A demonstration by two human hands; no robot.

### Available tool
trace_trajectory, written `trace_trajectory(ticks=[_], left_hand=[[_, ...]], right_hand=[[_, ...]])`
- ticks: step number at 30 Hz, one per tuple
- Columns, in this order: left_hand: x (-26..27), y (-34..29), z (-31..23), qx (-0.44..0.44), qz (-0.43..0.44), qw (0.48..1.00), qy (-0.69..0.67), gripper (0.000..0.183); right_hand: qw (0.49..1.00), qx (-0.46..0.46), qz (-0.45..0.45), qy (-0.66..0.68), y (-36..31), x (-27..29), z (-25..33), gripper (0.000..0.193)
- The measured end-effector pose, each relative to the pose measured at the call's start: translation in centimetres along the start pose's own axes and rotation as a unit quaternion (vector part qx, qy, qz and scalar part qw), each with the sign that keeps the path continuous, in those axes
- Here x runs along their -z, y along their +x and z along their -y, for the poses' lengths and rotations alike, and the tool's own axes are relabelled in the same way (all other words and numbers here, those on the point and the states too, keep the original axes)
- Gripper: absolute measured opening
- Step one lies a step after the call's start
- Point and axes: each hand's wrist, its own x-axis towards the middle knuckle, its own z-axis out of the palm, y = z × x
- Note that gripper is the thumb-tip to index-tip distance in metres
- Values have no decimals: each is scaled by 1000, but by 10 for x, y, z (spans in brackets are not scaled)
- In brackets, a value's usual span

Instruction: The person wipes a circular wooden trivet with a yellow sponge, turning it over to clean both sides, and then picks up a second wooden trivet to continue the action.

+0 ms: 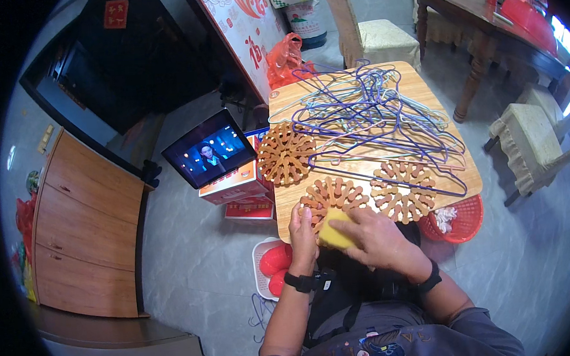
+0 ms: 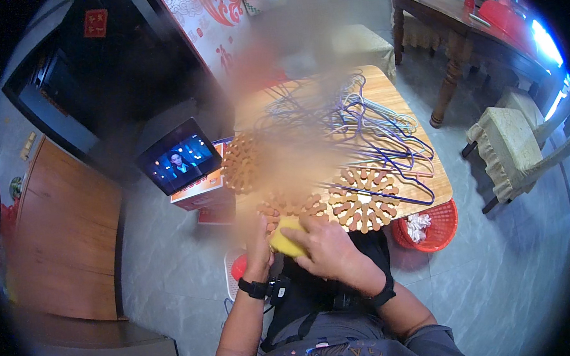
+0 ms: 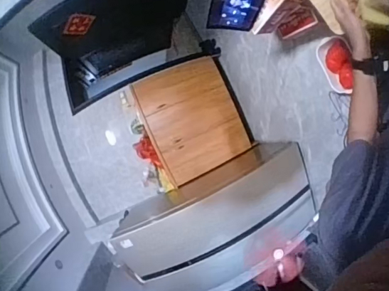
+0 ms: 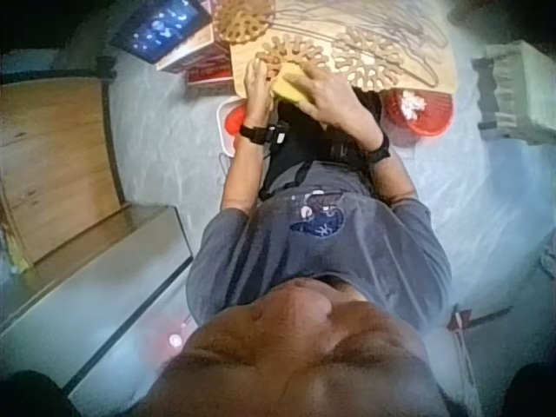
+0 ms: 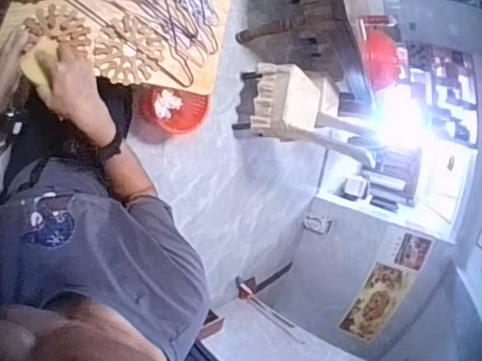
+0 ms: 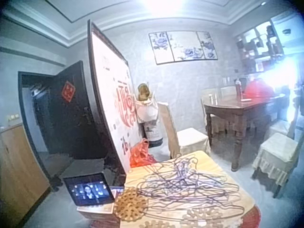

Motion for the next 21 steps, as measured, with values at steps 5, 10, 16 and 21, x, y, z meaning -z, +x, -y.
trace_trajectory(ticks=[5,10,16,21], left_hand=[[-8,-4,-7,0,3,999,-42,40],[-20,-11,-23,46,-18,998,-31,39],[-13,-6,-12,11,-12,999,-49,39],[-4,-4,-3,18,-14,998,-53,40]], right_hand=[[996,-54,-65,16,29,3,-9,61],[994,-63,-93,-9,50,-20,-22,59],[996,-38,-67,-42,42,-21,-15,60],[999,2,-27,-35,10,-14,11,53]])
